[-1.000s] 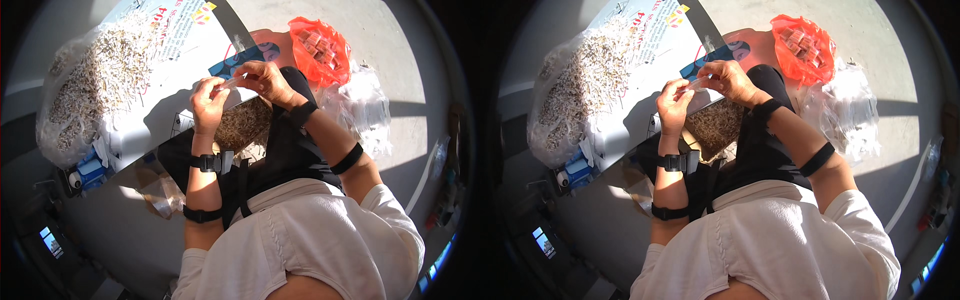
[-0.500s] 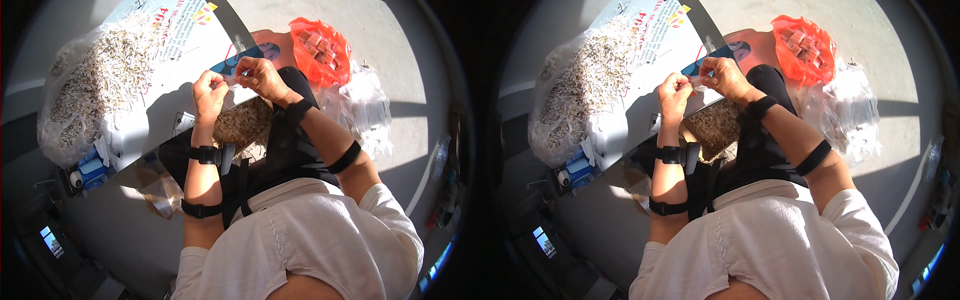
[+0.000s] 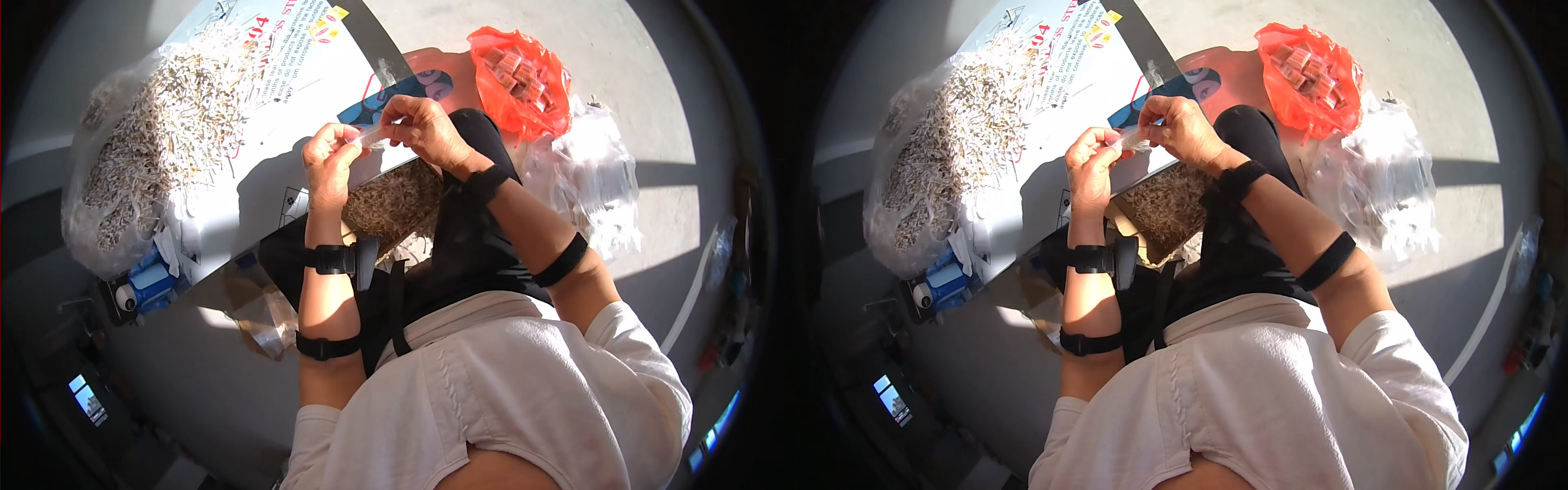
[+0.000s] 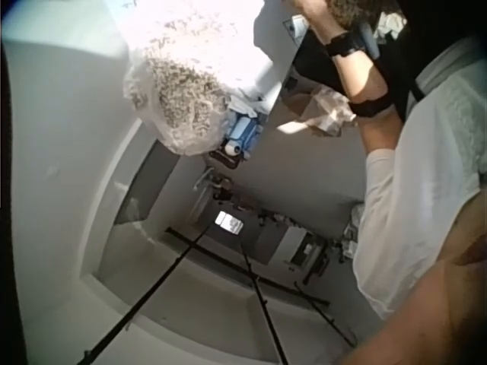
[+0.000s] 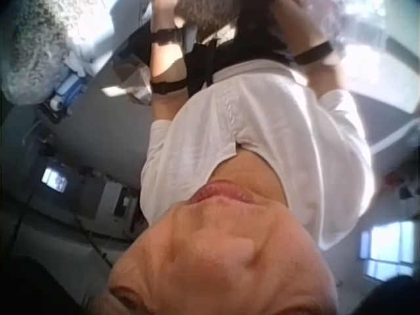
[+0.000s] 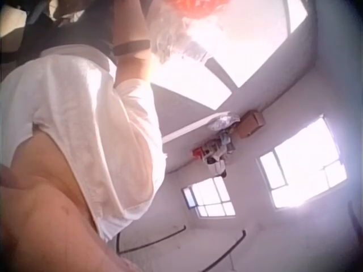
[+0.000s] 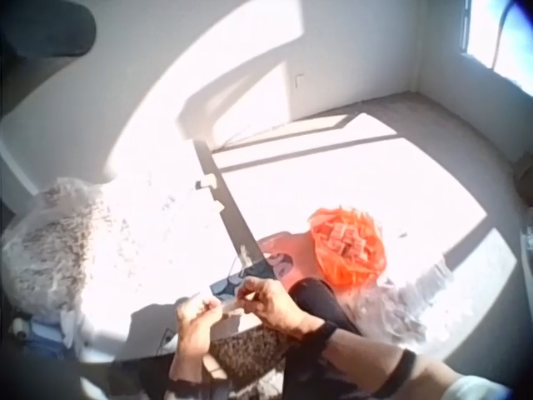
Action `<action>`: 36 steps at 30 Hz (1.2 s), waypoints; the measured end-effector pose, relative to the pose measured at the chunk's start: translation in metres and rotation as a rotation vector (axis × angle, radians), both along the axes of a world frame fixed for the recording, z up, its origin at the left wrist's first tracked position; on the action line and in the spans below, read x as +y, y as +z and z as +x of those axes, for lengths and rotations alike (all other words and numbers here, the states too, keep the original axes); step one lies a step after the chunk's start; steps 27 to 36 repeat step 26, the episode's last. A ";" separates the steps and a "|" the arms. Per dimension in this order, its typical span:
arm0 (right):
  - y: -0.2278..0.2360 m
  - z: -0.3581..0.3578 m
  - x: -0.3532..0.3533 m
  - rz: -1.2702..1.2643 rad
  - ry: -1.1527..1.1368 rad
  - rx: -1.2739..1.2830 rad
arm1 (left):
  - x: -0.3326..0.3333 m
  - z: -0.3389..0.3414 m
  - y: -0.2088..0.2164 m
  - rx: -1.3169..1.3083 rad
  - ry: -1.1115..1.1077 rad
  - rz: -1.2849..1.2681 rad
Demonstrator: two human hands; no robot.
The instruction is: Packing bundles of cotton swabs into plastic containers.
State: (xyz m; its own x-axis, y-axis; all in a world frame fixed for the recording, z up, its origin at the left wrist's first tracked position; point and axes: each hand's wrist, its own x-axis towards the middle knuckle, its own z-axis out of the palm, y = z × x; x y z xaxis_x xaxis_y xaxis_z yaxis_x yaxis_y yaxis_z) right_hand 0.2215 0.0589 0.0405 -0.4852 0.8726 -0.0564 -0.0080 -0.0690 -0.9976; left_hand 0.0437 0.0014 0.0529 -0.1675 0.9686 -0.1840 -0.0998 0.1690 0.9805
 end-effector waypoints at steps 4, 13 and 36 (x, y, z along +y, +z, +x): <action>-0.002 0.007 -0.002 -0.102 0.054 0.148 | -0.005 0.001 0.004 0.053 -0.067 0.101; -0.014 0.010 -0.010 -0.122 0.044 0.148 | -0.009 0.009 -0.004 0.448 -0.088 0.227; 0.013 0.020 -0.033 0.182 -0.059 0.271 | -0.019 0.031 0.033 0.766 -0.015 0.615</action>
